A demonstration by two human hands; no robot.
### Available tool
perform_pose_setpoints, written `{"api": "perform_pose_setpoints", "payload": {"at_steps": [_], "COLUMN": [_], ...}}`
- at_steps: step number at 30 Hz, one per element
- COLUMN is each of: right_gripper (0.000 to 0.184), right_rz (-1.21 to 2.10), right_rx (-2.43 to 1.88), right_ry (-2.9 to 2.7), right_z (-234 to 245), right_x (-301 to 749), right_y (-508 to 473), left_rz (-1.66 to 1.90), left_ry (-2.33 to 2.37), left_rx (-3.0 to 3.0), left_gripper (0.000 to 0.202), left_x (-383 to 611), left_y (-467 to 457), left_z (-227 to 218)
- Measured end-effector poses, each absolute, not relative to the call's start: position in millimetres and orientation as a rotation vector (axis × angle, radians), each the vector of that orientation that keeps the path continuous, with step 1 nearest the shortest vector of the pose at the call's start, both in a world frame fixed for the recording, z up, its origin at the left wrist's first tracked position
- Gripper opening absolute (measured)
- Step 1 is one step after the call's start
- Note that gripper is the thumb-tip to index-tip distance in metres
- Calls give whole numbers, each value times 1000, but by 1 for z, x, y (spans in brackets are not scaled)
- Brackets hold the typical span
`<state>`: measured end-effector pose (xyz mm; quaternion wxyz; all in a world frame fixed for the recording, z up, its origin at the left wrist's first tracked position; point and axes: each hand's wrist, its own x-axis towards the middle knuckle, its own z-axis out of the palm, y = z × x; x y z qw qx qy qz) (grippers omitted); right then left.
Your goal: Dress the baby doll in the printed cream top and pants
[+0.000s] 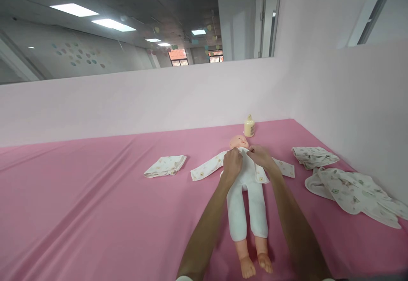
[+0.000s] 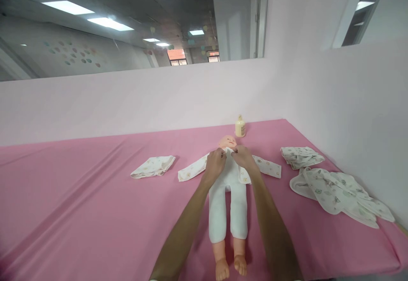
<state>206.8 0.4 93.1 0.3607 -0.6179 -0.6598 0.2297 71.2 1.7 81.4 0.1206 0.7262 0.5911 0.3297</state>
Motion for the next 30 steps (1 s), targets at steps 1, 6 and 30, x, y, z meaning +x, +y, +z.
{"api": "perform_pose_setpoints", "payload": {"at_steps": [1,6,30], "right_gripper": [20,27,23], "right_rz": [606,647,330], "right_rx": [-1584,-1574,-1762], "right_ry": [-1716,-1764,-2002], "right_z": [93,97,102], "right_x": [205,200,186], "right_y": [0,1,-8], "left_rz": [958,963,1015], "left_ry": [1726,1721,1443], "left_rx": [2136,2159,2068], "left_gripper": [17,17,19], "left_x": [72,76,73], "left_y": [2,-1,7], "left_z": [81,80,75]}}
